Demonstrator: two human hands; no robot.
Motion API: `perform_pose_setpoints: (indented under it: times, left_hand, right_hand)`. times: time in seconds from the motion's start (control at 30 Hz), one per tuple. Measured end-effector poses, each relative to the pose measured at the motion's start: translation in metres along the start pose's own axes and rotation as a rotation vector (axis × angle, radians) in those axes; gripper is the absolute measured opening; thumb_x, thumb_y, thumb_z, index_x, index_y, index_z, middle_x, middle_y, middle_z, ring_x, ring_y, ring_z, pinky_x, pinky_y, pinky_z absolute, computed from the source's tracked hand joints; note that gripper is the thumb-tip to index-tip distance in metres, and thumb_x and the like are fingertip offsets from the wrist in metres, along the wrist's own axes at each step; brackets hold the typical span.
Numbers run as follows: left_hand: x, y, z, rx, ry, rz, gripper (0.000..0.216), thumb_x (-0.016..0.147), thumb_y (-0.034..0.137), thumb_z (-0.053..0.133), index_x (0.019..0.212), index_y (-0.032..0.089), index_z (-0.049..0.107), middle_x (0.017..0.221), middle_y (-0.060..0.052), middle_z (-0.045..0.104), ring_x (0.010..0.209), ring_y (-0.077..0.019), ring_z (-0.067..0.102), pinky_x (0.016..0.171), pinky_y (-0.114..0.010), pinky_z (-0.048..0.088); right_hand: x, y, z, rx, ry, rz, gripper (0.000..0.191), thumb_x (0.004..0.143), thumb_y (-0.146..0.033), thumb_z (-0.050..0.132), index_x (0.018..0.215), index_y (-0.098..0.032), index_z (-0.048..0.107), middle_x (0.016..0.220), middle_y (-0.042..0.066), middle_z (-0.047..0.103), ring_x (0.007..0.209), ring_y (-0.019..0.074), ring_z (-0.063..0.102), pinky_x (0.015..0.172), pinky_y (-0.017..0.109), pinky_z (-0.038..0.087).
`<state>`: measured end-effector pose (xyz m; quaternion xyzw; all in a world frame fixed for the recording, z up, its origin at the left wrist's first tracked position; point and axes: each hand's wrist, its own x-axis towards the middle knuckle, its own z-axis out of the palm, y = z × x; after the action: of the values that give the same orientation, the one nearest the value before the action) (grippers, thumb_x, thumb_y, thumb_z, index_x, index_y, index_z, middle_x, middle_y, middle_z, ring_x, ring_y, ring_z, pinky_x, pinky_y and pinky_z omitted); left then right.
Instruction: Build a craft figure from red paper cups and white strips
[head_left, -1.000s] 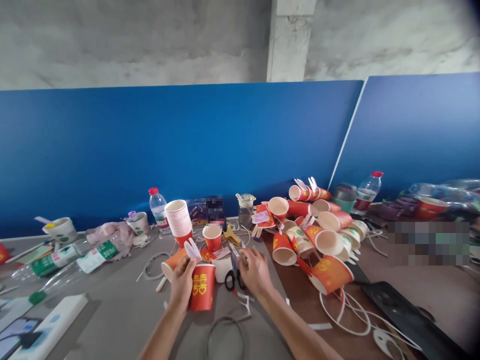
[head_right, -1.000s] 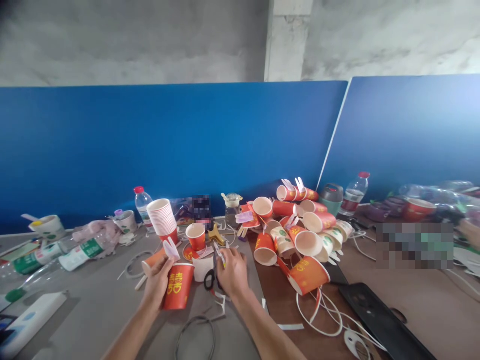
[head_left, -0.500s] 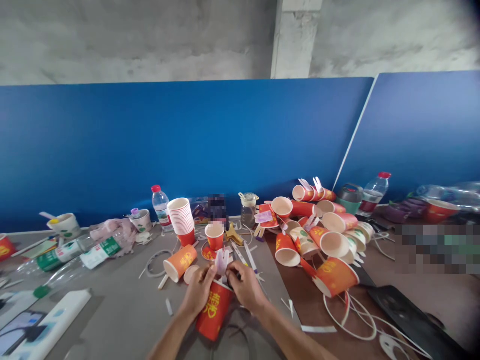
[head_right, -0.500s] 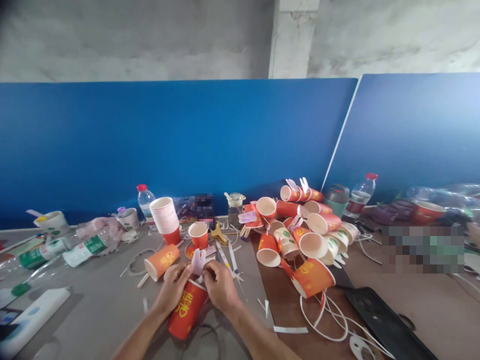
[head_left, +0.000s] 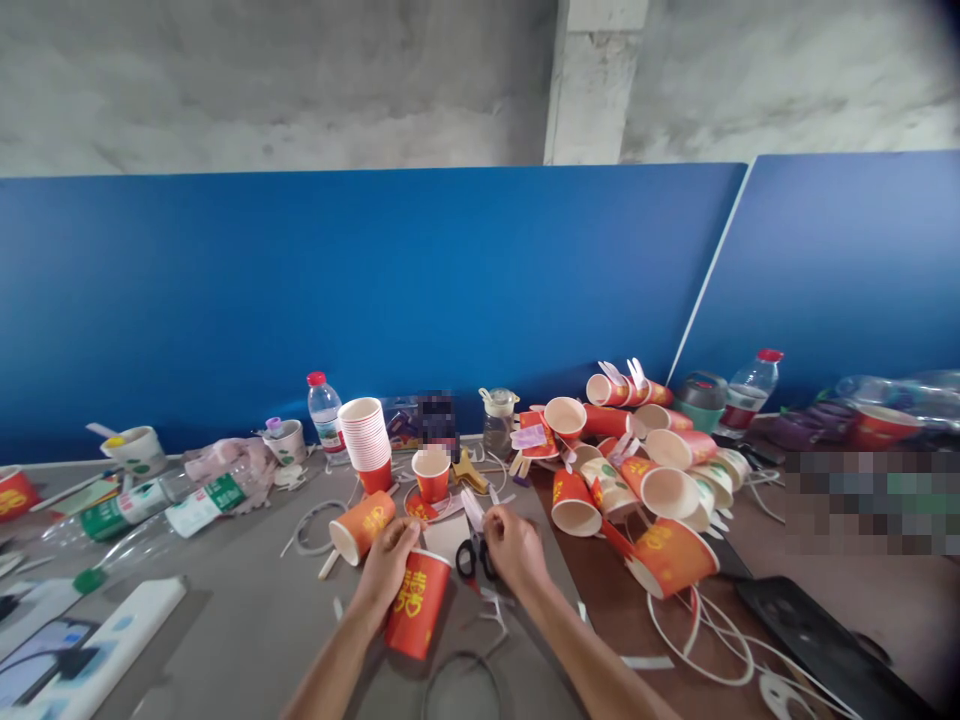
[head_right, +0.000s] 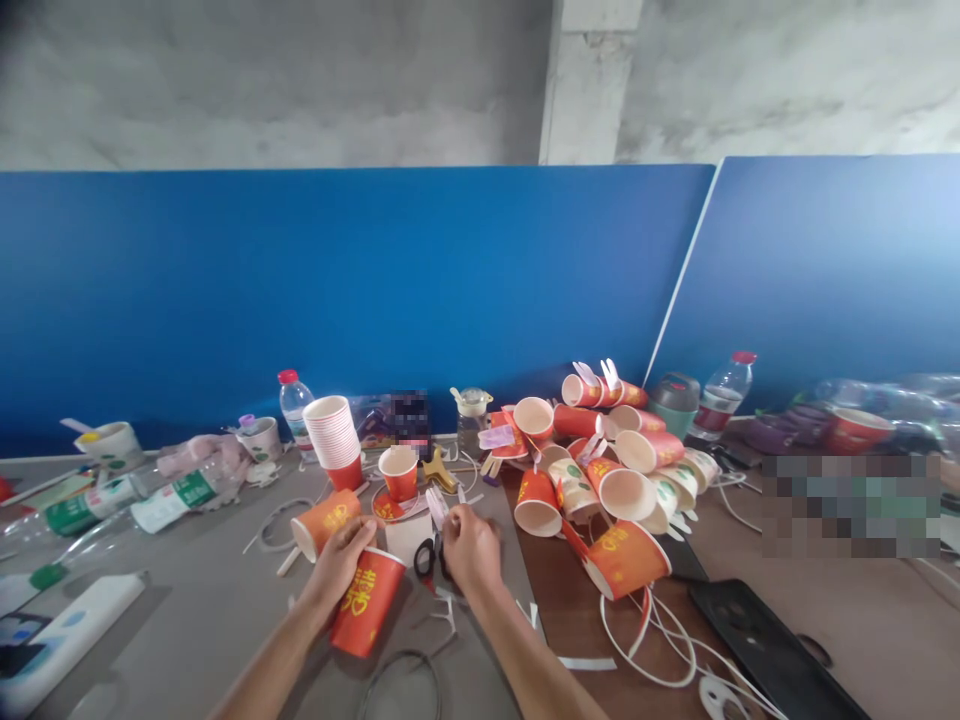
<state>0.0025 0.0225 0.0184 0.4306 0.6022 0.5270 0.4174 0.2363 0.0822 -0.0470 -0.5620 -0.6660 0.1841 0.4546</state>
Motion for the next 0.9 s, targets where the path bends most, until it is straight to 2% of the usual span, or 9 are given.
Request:
perform_pose_setpoints:
  times: [0.03, 0.13, 0.27, 0.37, 0.47, 0.57, 0.67, 0.73, 0.9]
  left_hand:
    - [0.0, -0.001, 0.0, 0.003, 0.003, 0.002, 0.076, 0.063, 0.098, 0.098, 0.078, 0.026, 0.079, 0.066, 0.004, 0.061, 0.063, -0.0209, 0.057, 0.065, -0.036, 0.048]
    - [-0.001, 0.0, -0.002, 0.015, 0.018, 0.015, 0.073, 0.067, 0.096, 0.096, 0.079, 0.026, 0.08, 0.067, 0.002, 0.065, 0.067, -0.025, 0.063, 0.071, -0.04, 0.054]
    - [-0.006, 0.004, 0.001, -0.031, 0.085, 0.021, 0.072, 0.068, 0.096, 0.096, 0.081, 0.027, 0.079, 0.073, -0.003, 0.077, 0.076, -0.0314, 0.074, 0.078, -0.044, 0.062]
    - [-0.011, 0.001, 0.01, -0.144, 0.085, 0.036, 0.074, 0.067, 0.096, 0.099, 0.084, 0.027, 0.079, 0.074, -0.003, 0.078, 0.077, -0.0307, 0.076, 0.079, -0.044, 0.065]
    - [-0.011, -0.005, 0.012, -0.153, 0.051, 0.07, 0.075, 0.068, 0.095, 0.102, 0.084, 0.025, 0.081, 0.073, -0.001, 0.076, 0.074, -0.0267, 0.073, 0.078, -0.04, 0.064]
    - [-0.005, -0.012, 0.007, -0.046, 0.048, 0.147, 0.073, 0.083, 0.096, 0.091, 0.09, 0.024, 0.085, 0.084, -0.007, 0.084, 0.08, -0.0294, 0.078, 0.083, -0.044, 0.07]
    - [0.002, -0.025, 0.002, 0.218, 0.032, 0.286, 0.062, 0.099, 0.085, 0.076, 0.098, 0.025, 0.091, 0.109, -0.02, 0.096, 0.107, -0.0431, 0.091, 0.109, -0.062, 0.076]
    - [0.006, -0.037, 0.002, 0.306, 0.017, 0.338, 0.051, 0.099, 0.072, 0.077, 0.104, 0.025, 0.096, 0.129, -0.028, 0.099, 0.131, -0.0513, 0.091, 0.13, -0.069, 0.07]
    - [0.016, -0.066, 0.002, 0.789, -0.022, 0.433, 0.07, 0.099, 0.036, 0.072, 0.163, 0.016, 0.091, 0.165, -0.03, 0.092, 0.165, -0.053, 0.081, 0.145, -0.07, 0.063]
  right_hand:
    - [0.0, 0.001, 0.001, 0.0, 0.008, -0.037, 0.008, 0.095, -0.022, 0.077, 0.095, -0.028, 0.083, 0.089, 0.007, 0.088, 0.082, 0.0277, 0.082, 0.087, 0.035, 0.063]
    - [-0.005, -0.004, 0.0, 0.085, -0.04, -0.205, 0.032, 0.103, -0.028, 0.08, 0.132, -0.025, 0.092, 0.13, 0.017, 0.096, 0.121, 0.0369, 0.091, 0.11, 0.047, 0.074]
    - [-0.025, -0.024, -0.003, 0.231, -0.253, -0.42, 0.061, 0.11, -0.04, 0.083, 0.169, -0.023, 0.085, 0.164, 0.023, 0.089, 0.152, 0.0444, 0.085, 0.133, 0.062, 0.071]
    - [-0.041, -0.04, -0.004, 0.285, -0.379, -0.417, 0.083, 0.1, -0.043, 0.094, 0.18, -0.022, 0.079, 0.174, 0.024, 0.085, 0.16, 0.049, 0.081, 0.141, 0.069, 0.066]
    - [-0.047, -0.05, -0.003, 0.419, -0.467, -0.272, 0.06, 0.104, -0.04, 0.085, 0.163, -0.026, 0.091, 0.154, 0.018, 0.095, 0.144, 0.043, 0.09, 0.129, 0.059, 0.073]
    - [-0.037, -0.05, -0.002, 0.565, -0.484, -0.102, 0.033, 0.111, -0.048, 0.074, 0.119, -0.025, 0.096, 0.116, 0.013, 0.098, 0.107, 0.0354, 0.093, 0.099, 0.046, 0.078]
    - [-0.019, -0.044, -0.008, 0.634, -0.368, 0.006, 0.04, 0.108, -0.062, 0.077, 0.098, -0.025, 0.087, 0.096, 0.01, 0.091, 0.086, 0.0302, 0.086, 0.083, 0.039, 0.073]
    - [-0.008, -0.039, -0.015, 0.63, -0.291, 0.03, 0.044, 0.106, -0.067, 0.078, 0.094, -0.026, 0.085, 0.091, 0.01, 0.088, 0.081, 0.0291, 0.082, 0.079, 0.038, 0.07]
    - [0.001, -0.032, -0.023, 0.529, -0.13, 0.01, 0.043, 0.105, -0.067, 0.074, 0.09, -0.027, 0.085, 0.088, 0.01, 0.089, 0.081, 0.0308, 0.083, 0.079, 0.038, 0.069]
